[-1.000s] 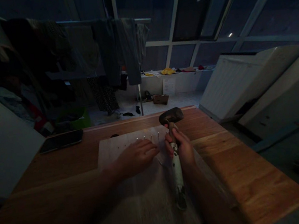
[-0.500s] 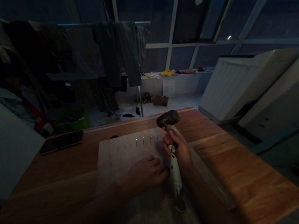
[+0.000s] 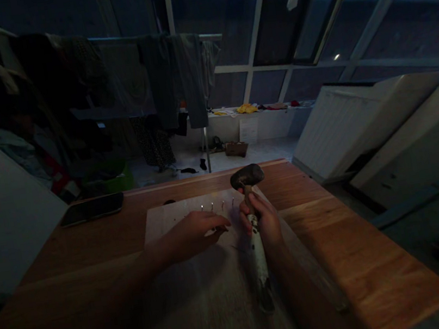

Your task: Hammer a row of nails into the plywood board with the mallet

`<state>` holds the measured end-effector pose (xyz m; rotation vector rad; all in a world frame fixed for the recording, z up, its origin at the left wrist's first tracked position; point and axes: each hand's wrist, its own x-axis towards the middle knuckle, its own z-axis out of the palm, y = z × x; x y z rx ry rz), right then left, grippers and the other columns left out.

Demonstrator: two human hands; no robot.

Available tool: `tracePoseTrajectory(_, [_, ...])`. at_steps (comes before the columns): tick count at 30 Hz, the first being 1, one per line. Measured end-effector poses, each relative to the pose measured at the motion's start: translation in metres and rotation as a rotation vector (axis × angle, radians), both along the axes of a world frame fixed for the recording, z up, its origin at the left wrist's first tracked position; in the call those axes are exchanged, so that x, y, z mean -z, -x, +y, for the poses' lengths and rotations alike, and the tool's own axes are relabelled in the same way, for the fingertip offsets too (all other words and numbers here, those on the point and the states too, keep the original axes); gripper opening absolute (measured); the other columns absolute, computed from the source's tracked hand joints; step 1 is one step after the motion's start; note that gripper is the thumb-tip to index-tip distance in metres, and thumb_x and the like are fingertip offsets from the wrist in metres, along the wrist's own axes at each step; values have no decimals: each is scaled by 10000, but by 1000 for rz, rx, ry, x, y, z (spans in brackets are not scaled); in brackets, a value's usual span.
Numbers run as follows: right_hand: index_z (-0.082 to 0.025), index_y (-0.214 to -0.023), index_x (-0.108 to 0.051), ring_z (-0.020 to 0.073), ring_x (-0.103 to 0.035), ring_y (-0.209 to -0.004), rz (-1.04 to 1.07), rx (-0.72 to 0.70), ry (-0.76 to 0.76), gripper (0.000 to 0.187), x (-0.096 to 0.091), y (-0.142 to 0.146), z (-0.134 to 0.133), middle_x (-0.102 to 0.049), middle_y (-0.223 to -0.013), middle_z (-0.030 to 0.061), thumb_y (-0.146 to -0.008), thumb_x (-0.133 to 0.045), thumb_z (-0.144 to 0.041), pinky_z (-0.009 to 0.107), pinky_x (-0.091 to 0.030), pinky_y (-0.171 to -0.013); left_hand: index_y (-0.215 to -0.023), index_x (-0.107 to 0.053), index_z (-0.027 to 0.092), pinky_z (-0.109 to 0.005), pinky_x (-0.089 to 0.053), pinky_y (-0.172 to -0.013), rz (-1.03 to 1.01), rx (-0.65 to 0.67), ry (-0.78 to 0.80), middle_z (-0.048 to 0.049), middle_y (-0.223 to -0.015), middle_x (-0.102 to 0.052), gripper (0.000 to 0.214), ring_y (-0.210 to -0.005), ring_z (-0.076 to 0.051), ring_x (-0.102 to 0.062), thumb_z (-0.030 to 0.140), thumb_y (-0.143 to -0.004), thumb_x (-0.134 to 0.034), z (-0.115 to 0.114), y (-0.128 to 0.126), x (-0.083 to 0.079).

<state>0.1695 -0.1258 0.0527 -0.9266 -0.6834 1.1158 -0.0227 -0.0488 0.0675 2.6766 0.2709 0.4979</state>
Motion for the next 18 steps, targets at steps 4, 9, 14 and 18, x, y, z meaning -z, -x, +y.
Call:
tracePoseTrajectory(4, [-206, -1054, -652, 50, -392, -321, -19, 1, 15, 497, 0, 0, 0, -512, -622, -100, -736, -840, -539, 176, -354, -263, -999, -724, 173, -223, -511, -736, -6, 4, 109, -34, -921, -784, 200, -802, -141, -732, 39, -933, -591, 1, -3, 9])
tracePoseTrajectory(9, [-212, -1045, -643, 53, -387, -322, -12, -2, 7, 455, 5, -3, 0, -489, -614, -103, -764, -822, -521, 172, -338, -261, -1005, -741, 163, -268, -532, -739, 75, 25, -37, -72, -934, -782, 200, -817, -184, -738, 54, -941, -586, -9, -12, 20])
tracePoseTrajectory(14, [-213, -1086, -646, 62, -403, -336, 5, -33, 0, 444, 5, -5, 0, -504, -636, -94, -792, -807, -505, 190, -361, -270, -1076, -749, 163, -272, -562, -804, -148, -67, 71, -82, -1012, -780, 210, -867, -160, -730, 83, -945, -605, 11, 3, 17])
tracePoseTrajectory(18, [-209, -1092, -650, 59, -393, -335, 5, -21, 5, 439, 5, -4, 1, -499, -642, -90, -792, -796, -494, 186, -338, -266, -1011, -769, 157, -275, -587, -790, -367, -298, 334, -71, -970, -794, 145, -825, -156, -728, 145, -912, -664, 36, 25, 27])
